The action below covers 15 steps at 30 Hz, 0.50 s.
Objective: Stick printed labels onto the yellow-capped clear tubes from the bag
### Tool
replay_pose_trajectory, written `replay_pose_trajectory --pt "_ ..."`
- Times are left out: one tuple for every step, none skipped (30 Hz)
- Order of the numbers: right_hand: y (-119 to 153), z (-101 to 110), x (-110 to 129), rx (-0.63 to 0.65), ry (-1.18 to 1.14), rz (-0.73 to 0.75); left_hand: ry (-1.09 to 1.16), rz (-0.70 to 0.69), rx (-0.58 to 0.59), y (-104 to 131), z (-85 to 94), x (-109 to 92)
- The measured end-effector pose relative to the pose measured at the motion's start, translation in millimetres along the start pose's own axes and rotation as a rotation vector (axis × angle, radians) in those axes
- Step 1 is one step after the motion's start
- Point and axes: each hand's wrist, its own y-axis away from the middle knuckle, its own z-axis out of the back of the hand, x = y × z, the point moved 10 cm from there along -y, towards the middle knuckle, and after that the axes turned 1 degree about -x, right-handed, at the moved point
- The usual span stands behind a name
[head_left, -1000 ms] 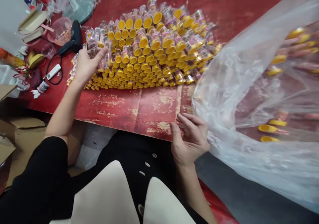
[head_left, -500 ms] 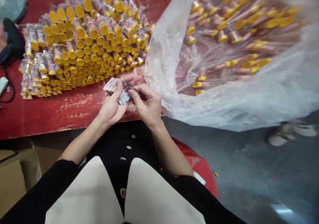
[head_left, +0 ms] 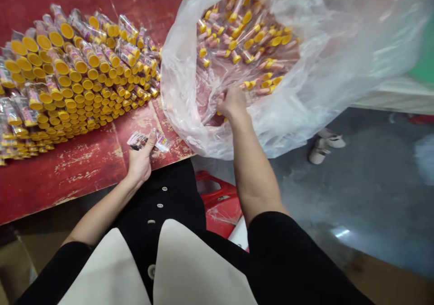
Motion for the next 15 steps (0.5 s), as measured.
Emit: replay_pose_trajectory --pt "5 1 0 -0.014 0.008 -0.005 0.021 0.015 -0.006 2 -0.6 0" --pt "18 2 5 -0.039 -0.008 0.009 0.048 0.023 -0.017 3 -0.6 -1" --pt "36 3 14 -0.057 -0.066 0.047 0.077 0.024 -0.029 3 -0.5 -2" --pt "60 1 28 -0.049 -0.164 0.100 0.106 0.021 -0.042 3 -0.2 -4" --pt "88 -2 44 -0.015 -0.306 0.166 0.131 0.019 -0.050 3 -0.3 -5" --pt "117 -12 63 0.082 -0.483 0.226 0.149 0.022 -0.053 3 -0.8 -5" --pt "146 -25 81 0.208 -0.610 0.257 0.161 0.027 -0.052 3 -1.4 -5" --pt "172 -36 96 0.302 -0.698 0.254 0.168 0.036 -0.048 4 -2.2 -4" --pt "192 -46 106 0.362 -0.758 0.229 0.171 0.049 -0.040 5 -3.1 -4" --pt "207 -56 113 0.402 -0.800 0.184 0.175 0.059 -0.031 6 -3.9 -3" --pt "217 -64 115 0.424 -0.837 0.129 0.180 0.064 -0.026 8 -4.0 -3" --pt "222 -71 116 0.443 -0.868 0.080 0.190 0.063 -0.029 9 -3.3 -3" --pt "225 -76 116 0.468 -0.888 0.049 0.204 0.063 -0.038 9 -2.0 -4" --pt "227 -78 116 0.489 -0.891 0.047 0.220 0.061 -0.054 9 0.0 -5" --pt "226 -75 116 0.496 -0.877 0.078 0.234 0.062 -0.074 8 2.3 -6"
